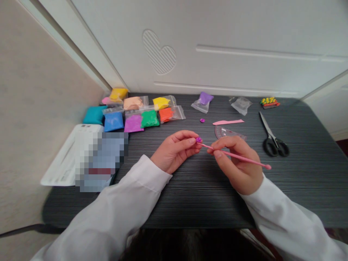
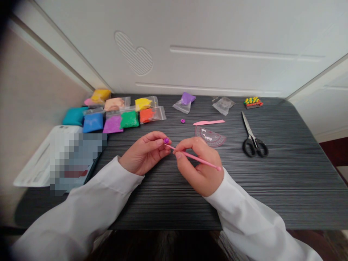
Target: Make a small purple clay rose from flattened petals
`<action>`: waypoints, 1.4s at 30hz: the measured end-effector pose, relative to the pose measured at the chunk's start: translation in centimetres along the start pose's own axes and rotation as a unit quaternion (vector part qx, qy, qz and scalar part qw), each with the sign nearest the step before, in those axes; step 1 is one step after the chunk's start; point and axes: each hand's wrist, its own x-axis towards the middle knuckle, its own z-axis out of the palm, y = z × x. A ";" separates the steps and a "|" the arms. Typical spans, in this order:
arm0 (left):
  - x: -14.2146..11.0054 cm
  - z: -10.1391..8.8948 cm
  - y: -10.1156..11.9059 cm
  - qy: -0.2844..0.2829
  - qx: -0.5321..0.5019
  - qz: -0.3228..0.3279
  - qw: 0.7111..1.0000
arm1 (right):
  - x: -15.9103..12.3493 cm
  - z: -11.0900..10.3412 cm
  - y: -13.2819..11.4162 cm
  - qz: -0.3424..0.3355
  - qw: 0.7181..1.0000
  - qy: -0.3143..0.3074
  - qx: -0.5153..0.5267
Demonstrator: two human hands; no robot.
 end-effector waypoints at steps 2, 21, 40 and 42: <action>0.0 0.0 0.0 -0.002 0.001 0.000 1.000 | 0.0 0.0 0.0 -0.002 1.000 0.001 -0.010; -0.1 -0.2 0.1 0.000 -0.016 -0.019 1.000 | -0.2 0.3 0.0 0.021 0.996 0.081 0.038; -0.1 -0.2 0.0 0.000 -0.015 -0.007 1.000 | -0.1 0.2 -0.3 0.027 0.997 0.065 0.029; -0.1 -0.2 0.0 0.003 -0.020 -0.006 1.000 | -0.1 0.2 -0.3 0.026 0.997 0.067 0.032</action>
